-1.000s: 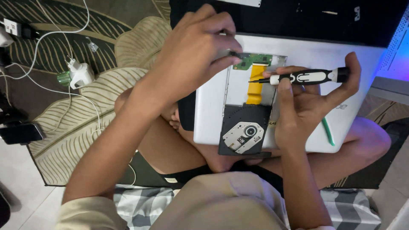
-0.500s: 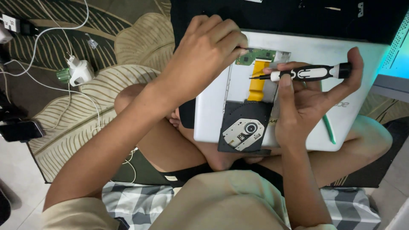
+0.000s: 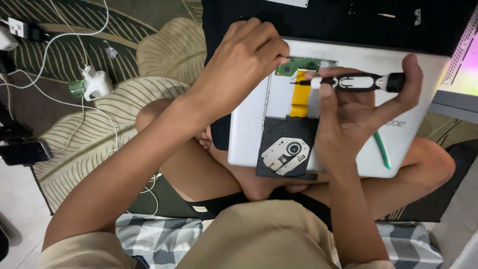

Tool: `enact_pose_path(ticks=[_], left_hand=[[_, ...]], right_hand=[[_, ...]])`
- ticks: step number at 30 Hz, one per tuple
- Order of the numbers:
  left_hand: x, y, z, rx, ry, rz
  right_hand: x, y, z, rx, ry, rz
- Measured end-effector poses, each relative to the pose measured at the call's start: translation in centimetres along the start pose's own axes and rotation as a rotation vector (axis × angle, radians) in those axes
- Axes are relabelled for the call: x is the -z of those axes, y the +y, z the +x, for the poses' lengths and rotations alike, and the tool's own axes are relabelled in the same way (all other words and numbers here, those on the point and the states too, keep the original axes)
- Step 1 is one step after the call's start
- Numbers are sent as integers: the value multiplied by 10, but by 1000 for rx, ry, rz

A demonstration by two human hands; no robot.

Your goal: The person is disassembling and cleaning an internal laptop optical drive using a screwdriver and a toothbrush.

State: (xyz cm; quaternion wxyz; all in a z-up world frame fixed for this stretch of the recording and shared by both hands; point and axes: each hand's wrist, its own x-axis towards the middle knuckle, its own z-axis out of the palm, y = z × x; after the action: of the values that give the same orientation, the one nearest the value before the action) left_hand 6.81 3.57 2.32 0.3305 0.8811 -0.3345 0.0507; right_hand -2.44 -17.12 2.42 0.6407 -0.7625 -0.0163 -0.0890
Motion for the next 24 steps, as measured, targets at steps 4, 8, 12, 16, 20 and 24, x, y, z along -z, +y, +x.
enact_pose_path(ticks=[4,8,12,16,20,24], left_hand=[[-1,-2,-1,-6,3,-3],[-2,-3,-2,-11,0,10],[-4,-4,-3,-15,-1,26],[-3,-5,-2,-8,-15,15],[-2,-5,-2,1,-22,3],[-2,-5,-3,6,-12,5]], right_hand=[[-3,12,1,37,-17,26],[-13,5,10,54,-84,-32],[-11,12,6,64,-81,-66],[-16,11,11,87,-105,-38],[-10,24,4,123,-85,-220],[-3,40,-1,178,-79,-427]])
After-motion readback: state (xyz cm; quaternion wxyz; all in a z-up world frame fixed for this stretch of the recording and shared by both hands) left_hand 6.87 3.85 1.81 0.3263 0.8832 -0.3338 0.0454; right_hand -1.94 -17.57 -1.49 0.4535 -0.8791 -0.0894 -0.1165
